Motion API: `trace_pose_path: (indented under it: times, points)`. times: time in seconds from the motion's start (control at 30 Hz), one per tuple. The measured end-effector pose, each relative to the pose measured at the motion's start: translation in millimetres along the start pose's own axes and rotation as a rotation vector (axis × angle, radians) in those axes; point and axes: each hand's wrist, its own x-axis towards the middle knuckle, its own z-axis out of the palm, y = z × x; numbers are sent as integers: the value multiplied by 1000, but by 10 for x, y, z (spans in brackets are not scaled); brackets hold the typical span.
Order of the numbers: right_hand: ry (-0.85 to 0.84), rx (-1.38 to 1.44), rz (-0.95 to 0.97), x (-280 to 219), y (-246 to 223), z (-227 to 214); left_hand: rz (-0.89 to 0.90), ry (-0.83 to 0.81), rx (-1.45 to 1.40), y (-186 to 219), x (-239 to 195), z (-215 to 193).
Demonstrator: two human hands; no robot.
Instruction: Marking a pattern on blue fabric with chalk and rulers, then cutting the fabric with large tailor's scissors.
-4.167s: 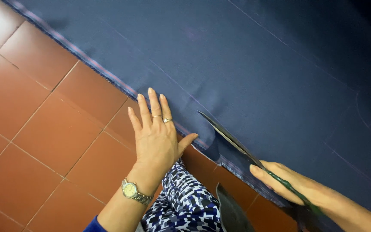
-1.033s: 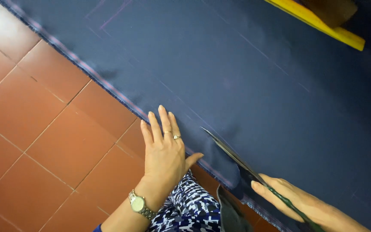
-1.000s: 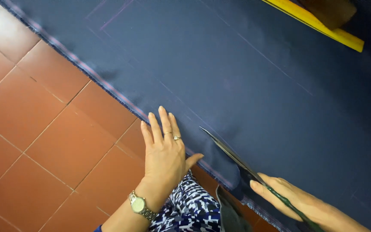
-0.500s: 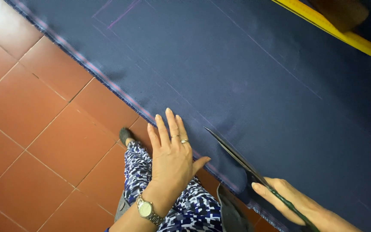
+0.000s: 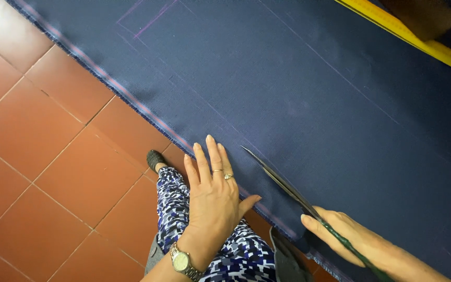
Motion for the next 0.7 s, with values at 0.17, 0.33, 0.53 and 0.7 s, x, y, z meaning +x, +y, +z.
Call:
trace_pose_path:
  times: [0.17,0.33,0.53,0.7]
  points:
    - [73,-86,-15,106,124,64,3,12,-4,-11,6,-7]
    - [84,-74,16,108,141,53,7,20,-9,-6,8,2]
    - [-16,-71,-63,-12,-181,-89,-12,15,-20,-6,-2,21]
    - [35,-72,-11,34,-347,-81,-7,33,-48,-29,-14,13]
